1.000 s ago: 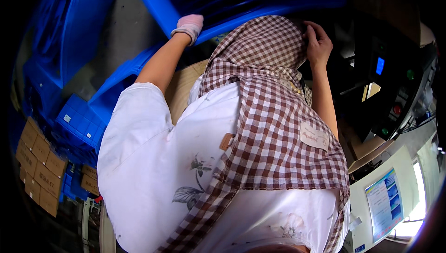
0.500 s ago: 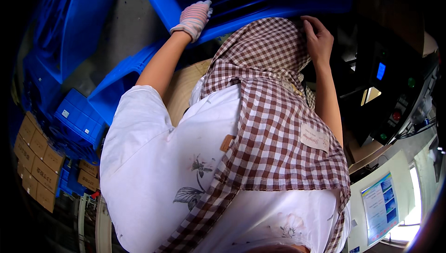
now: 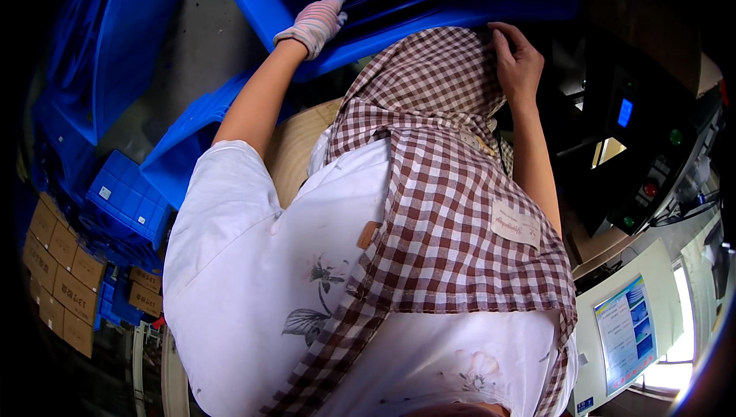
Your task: The person repeatedly picks up blue plastic reels from a bin, inspects them, and places them into a cardboard box. The person wears gloves and works at a table in a warehouse-like setting.
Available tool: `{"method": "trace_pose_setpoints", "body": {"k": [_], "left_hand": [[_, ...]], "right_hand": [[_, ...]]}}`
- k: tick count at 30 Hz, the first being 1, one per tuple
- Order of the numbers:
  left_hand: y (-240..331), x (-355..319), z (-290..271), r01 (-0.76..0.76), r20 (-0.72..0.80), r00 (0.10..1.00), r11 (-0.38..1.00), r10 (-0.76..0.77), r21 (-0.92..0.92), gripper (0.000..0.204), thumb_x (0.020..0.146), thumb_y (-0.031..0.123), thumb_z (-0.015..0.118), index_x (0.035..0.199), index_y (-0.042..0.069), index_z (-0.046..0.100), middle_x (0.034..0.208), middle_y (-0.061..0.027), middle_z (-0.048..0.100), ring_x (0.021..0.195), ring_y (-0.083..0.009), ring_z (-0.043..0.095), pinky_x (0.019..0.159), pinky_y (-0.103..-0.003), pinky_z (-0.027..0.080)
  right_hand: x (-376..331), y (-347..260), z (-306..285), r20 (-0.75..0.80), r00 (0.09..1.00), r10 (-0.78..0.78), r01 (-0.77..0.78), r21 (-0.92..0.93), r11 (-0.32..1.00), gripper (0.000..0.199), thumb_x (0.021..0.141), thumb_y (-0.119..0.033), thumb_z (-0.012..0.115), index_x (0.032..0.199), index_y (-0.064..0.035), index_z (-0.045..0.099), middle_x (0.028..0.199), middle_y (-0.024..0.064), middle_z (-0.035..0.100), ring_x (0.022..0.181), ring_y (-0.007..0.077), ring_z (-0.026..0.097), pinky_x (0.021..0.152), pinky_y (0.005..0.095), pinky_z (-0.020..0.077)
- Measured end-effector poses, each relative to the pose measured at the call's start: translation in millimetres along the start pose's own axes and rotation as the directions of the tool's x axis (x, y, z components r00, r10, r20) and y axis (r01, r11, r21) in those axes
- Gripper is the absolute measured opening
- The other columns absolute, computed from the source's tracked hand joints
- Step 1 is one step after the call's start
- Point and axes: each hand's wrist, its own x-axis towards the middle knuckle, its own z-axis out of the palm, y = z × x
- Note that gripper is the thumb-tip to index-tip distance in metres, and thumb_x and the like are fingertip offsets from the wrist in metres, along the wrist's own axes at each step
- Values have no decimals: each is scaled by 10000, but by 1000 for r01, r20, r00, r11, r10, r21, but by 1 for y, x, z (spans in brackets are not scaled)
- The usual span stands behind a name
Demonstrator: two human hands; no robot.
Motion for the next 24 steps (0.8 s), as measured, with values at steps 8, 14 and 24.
{"method": "trace_pose_setpoints", "body": {"k": [8,14,24], "left_hand": [[-7,-17,-24,128,92,990,968,-110,-217,325,827,31,588,1150,67,589,935,-165,662,864,-315,639,729,-400,508],[-3,3,31,40,-41,997,924,-60,-380,201,958,216,451,971,81,600,770,-91,596,682,-206,550,678,-331,473],[2,17,12,-1,-41,999,999,-1,-45,153,903,204,519,920,84,613,781,-173,641,753,-332,617,704,-428,486]], "right_hand": [[0,3,1,-9,1000,-6,6,19,1000,167,902,-229,621,1017,-165,724,710,42,690,596,120,627,558,258,471],[0,3,2,-3,1000,-11,11,24,1000,165,906,-234,621,1016,-166,724,708,38,692,595,117,629,557,258,474],[-2,3,4,2,1000,12,-12,30,999,169,900,-220,629,1021,-147,722,734,54,691,660,131,654,602,259,495]]}}
